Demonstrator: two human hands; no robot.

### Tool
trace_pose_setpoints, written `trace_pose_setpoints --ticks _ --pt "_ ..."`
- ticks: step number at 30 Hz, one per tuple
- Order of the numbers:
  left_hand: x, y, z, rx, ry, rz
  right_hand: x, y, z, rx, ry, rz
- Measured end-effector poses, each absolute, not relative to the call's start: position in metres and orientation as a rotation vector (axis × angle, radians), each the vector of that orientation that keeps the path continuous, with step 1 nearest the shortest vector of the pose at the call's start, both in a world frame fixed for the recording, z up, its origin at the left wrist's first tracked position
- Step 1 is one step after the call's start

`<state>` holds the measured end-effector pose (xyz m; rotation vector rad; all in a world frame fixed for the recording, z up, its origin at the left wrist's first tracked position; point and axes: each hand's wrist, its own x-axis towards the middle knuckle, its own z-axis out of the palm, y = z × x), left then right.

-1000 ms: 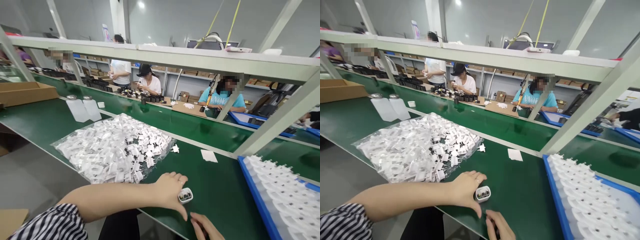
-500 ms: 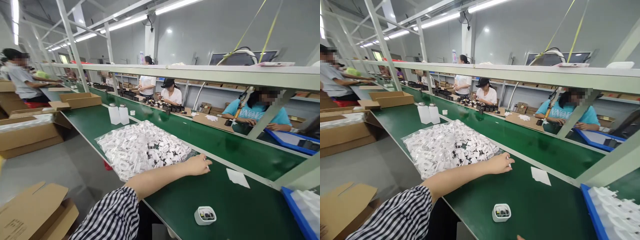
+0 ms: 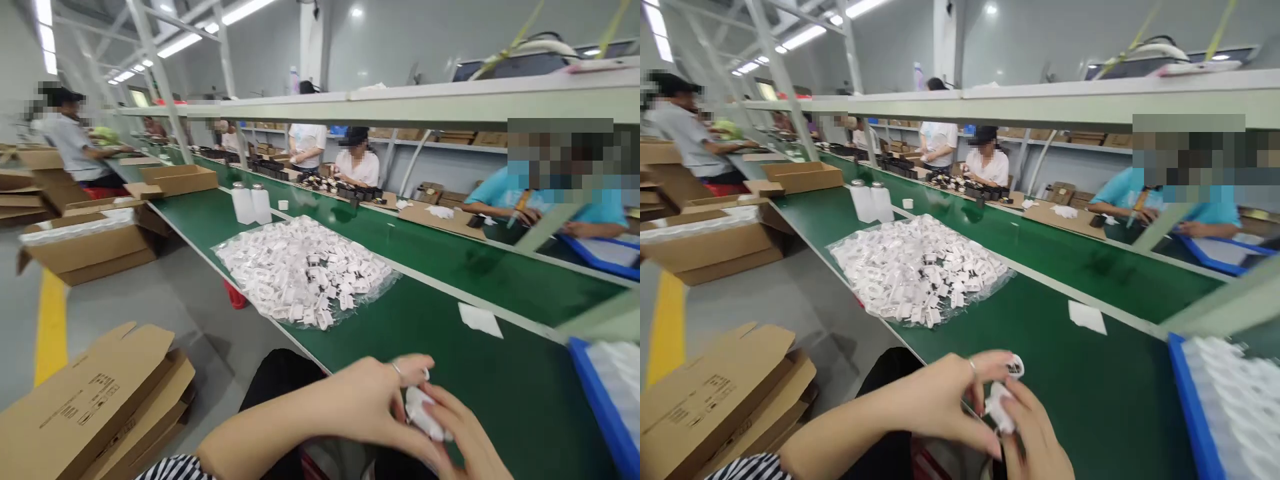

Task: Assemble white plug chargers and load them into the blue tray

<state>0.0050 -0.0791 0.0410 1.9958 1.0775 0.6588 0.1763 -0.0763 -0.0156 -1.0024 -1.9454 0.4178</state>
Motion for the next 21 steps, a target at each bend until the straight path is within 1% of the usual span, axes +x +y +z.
trace_pose_setpoints --ticks 3,5,7,9,13,21 --pt "-0.004 -0.063 0.021 1.825 1.288 0.799 0.176 -0.062 -0.015 -1.137 -1.593 0.565" --pt "-0.002 -0.049 0.003 1.757 1.450 0.796 0.176 -0.051 -0.020 -1.191 -1.386 0.645" --pt "0.006 -0.039 -0.013 1.728 1.488 0.748 0.176 -0.042 -0.025 -1.222 -1.302 0.721" --pt "0.018 -0.034 -0.024 1.717 1.464 0.720 0.176 -0.035 -0.029 -1.239 -1.323 0.812" --pt "0.034 -0.031 -0.032 1.709 1.493 0.776 0.175 -0.029 -0.033 -1.288 -1.421 0.929" --pt "0.028 -0.025 -0.033 1.708 1.403 0.771 0.171 -0.029 -0.028 -1.398 -1.521 0.934"
